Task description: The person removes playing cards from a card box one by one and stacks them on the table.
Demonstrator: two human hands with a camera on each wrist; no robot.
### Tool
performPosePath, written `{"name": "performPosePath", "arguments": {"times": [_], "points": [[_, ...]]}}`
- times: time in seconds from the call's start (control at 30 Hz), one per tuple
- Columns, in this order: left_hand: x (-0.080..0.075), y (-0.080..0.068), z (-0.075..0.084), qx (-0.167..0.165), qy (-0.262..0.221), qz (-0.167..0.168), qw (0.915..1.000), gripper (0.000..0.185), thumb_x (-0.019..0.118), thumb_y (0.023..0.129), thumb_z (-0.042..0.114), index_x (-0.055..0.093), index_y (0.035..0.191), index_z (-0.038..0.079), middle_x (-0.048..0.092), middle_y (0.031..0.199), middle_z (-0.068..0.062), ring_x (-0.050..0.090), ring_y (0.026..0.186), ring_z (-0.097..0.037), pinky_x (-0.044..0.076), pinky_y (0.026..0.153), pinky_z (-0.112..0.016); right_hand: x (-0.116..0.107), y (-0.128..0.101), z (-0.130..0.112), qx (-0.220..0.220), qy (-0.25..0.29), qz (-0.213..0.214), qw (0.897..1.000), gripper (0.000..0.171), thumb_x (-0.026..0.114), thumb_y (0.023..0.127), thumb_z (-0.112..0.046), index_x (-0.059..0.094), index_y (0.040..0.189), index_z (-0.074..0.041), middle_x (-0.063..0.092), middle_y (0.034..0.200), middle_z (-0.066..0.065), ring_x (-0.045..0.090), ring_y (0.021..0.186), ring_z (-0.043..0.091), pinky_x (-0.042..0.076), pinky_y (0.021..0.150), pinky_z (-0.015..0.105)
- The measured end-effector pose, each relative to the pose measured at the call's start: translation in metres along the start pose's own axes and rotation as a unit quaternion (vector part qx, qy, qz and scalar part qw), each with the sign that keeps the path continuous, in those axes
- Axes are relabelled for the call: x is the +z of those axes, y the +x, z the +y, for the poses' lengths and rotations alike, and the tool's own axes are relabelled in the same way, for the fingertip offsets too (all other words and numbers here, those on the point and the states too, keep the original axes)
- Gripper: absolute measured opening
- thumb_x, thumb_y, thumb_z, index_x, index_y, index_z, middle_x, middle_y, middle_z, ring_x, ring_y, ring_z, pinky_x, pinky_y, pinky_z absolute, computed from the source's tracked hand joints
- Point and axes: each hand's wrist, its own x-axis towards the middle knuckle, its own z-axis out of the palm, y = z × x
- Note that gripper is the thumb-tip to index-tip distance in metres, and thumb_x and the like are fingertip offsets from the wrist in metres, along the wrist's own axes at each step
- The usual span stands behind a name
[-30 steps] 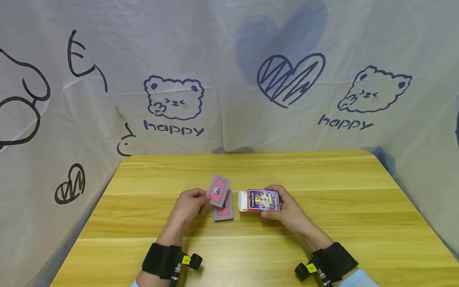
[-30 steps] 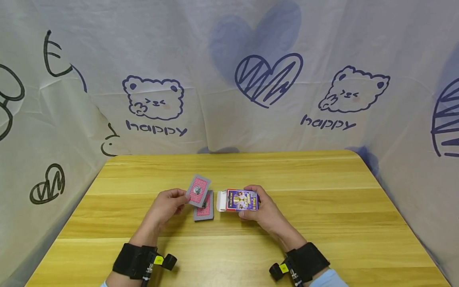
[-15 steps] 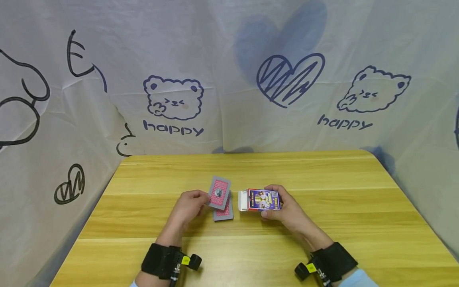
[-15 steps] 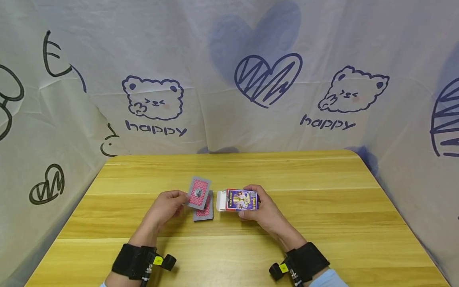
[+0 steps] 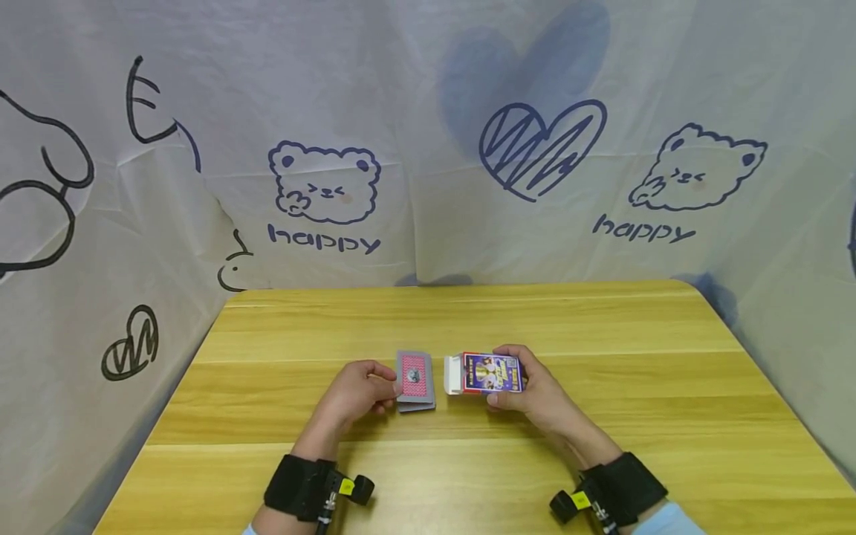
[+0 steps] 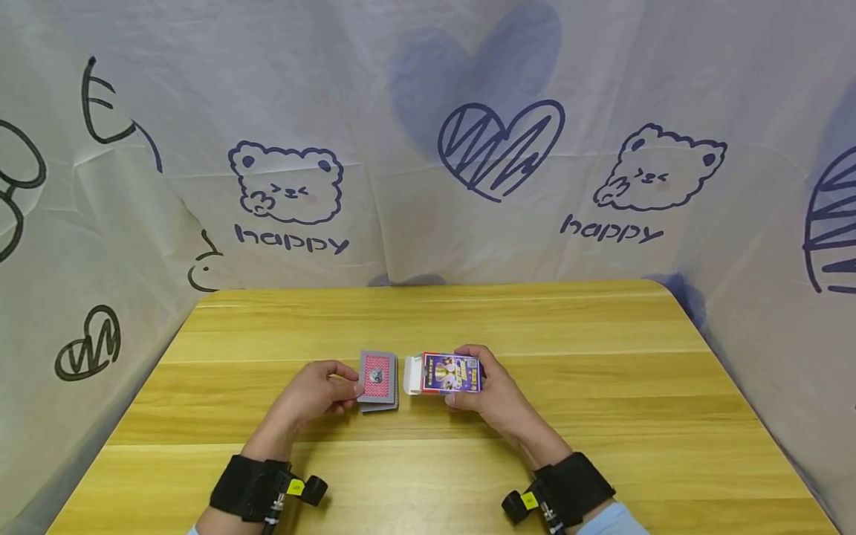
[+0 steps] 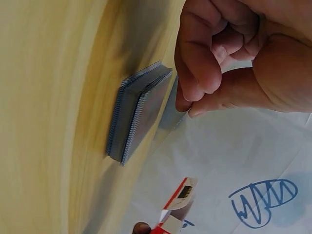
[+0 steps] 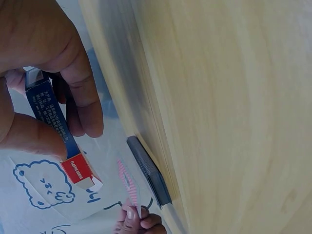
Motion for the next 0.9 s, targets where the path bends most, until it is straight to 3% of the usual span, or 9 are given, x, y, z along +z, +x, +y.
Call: {"name": "performPosePath", "arguments": {"times": [0.4, 0.9], "points": [[0.0068, 0.0015, -0.0044, -0.025, 0.038, 0.008, 0.9989, 0.024, 0.078, 0.093, 0.006, 0.056, 0.102, 0.002, 0.067, 0.077, -0.010, 0.058, 0.061, -0.017, 0.049, 0.055, -0.028, 0.0000, 0.0002, 0.0020, -0.004, -0.003, -0.003, 1.000, 0.079, 0.078, 0.090, 0.007, 0.035, 0.155, -0.007, 0.044, 0.144, 0.027, 0.063, 0.113, 0.029, 0.063, 0.089, 0.040], [0.0090, 0.0012, -0.0066, -0.020, 0.100, 0.019, 0.9946, 0.029, 0.083, 0.089, 0.010, 0.057, 0.099, 0.003, 0.067, 0.075, -0.008, 0.057, 0.060, -0.017, 0.046, 0.053, -0.028, -0.0017, 0.0005, 0.0028, -0.004, -0.006, -0.008, 1.000, 0.081, 0.077, 0.091, 0.007, 0.033, 0.157, -0.006, 0.045, 0.143, 0.027, 0.064, 0.110, 0.026, 0.063, 0.089, 0.041]]}}
